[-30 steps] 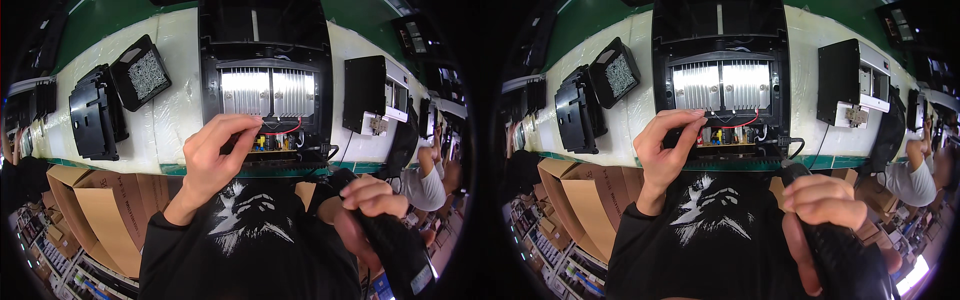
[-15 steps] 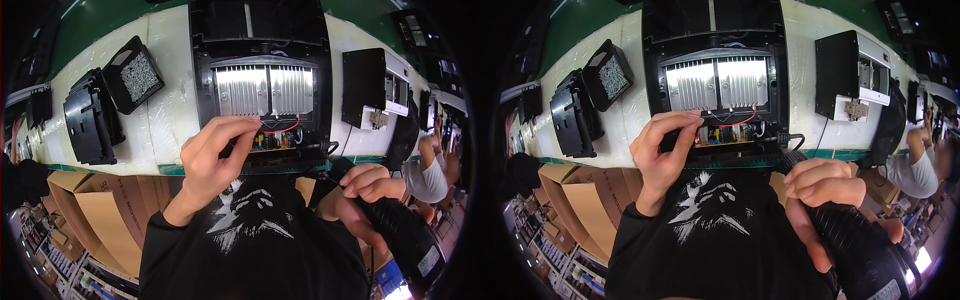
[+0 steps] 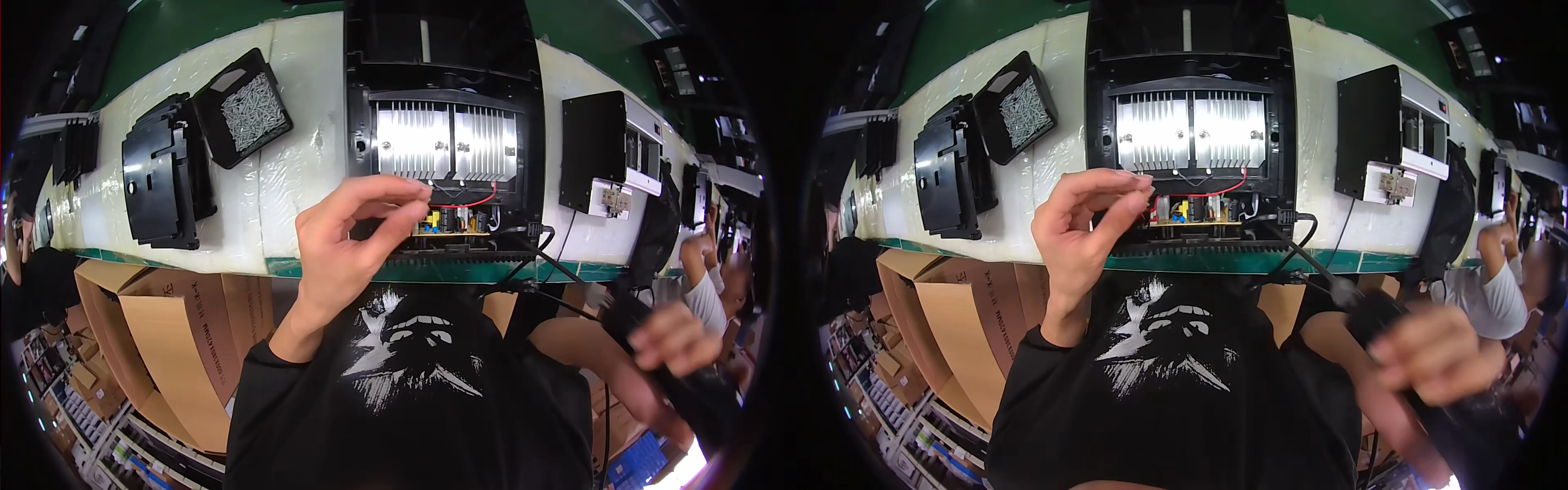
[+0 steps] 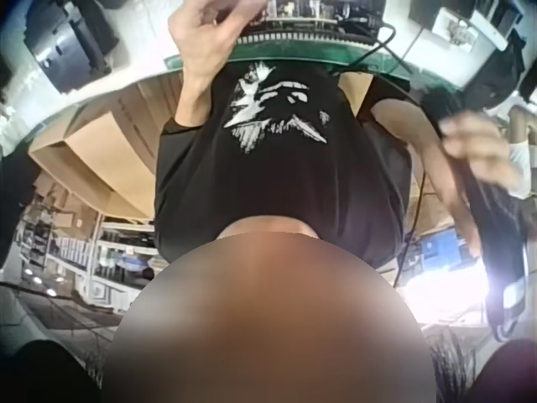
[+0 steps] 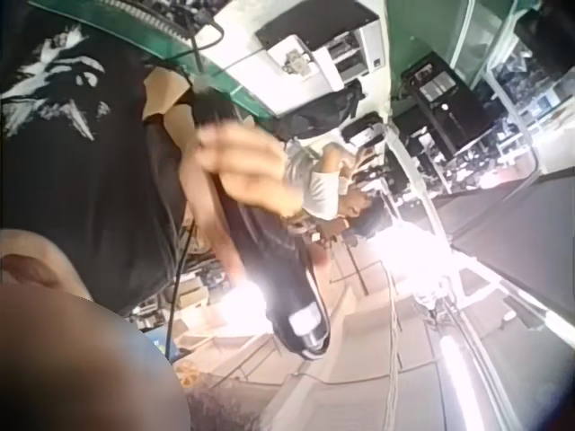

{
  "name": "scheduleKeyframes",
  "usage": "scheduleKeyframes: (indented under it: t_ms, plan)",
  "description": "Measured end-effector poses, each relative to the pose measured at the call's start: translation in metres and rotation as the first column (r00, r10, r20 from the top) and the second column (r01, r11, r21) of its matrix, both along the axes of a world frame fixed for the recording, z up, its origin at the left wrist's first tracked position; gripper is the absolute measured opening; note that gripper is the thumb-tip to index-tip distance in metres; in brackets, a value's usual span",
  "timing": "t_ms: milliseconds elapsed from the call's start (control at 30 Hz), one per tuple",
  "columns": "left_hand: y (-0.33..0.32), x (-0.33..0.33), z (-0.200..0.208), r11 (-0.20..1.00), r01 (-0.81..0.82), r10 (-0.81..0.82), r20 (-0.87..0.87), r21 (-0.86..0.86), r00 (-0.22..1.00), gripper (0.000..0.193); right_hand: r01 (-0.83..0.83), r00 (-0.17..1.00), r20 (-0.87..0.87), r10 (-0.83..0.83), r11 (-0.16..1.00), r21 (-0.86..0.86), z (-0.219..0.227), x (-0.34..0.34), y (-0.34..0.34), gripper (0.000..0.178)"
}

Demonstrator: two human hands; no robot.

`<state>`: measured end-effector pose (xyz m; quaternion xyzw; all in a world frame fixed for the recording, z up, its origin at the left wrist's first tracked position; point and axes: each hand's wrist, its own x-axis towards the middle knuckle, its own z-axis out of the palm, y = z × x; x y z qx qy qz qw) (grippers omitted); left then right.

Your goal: Assembling an electronic device by connecting wires, fitting plastic casing components, and using an electric screwdriver.

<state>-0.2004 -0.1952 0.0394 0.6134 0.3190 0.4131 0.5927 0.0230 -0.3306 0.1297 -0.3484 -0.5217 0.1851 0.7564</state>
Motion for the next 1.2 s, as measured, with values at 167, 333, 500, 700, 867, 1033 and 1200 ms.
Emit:
scheduleKeyframes:
  t_ms: [167, 333, 500, 700, 867, 1033, 1200]
  plan:
    - [-0.006, -0.002, 0.006, 0.983, 0.175, -0.166, 0.151, -0.052, 0.975, 0.031, -0.078, 0.960, -0.170, 0.224, 0.793, 0.605, 0.038, -0.012, 0.002, 0.044]
    - [-0.006, -0.010, 0.009, 0.964, 0.178, -0.092, 0.384, -0.196, 0.919, 0.025, 0.139, 0.918, -0.358, 0.169, 0.708, 0.692, 0.048, 0.028, -0.050, 0.040]
    - [-0.005, -0.023, 0.007, 0.984, 0.097, -0.025, 0.427, -0.148, 0.904, 0.027, 0.227, 0.910, -0.409, 0.069, 0.743, 0.630, 0.041, 0.079, -0.099, 0.042]
    - [-0.001, -0.024, 0.011, 0.985, 0.123, -0.053, 0.474, -0.117, 0.879, 0.022, 0.356, 0.873, -0.483, -0.073, 0.771, 0.527, 0.043, 0.089, -0.118, 0.045]
    - [0.000, -0.034, 0.013, 0.997, 0.076, -0.072, 0.347, 0.001, 0.935, 0.017, 0.143, 0.890, -0.437, 0.128, 0.833, 0.535, 0.046, 0.063, -0.073, 0.042]
    - [0.011, -0.036, 0.010, 0.947, 0.147, -0.204, 0.181, 0.285, 0.962, 0.017, 0.203, 0.934, -0.350, 0.067, 0.706, 0.678, 0.044, 0.018, -0.018, 0.039]
    - [0.021, -0.043, 0.005, 0.881, 0.274, -0.304, 0.017, 0.386, 0.953, 0.017, 0.108, 0.845, -0.392, 0.364, 0.603, 0.791, 0.033, -0.058, 0.057, 0.036]
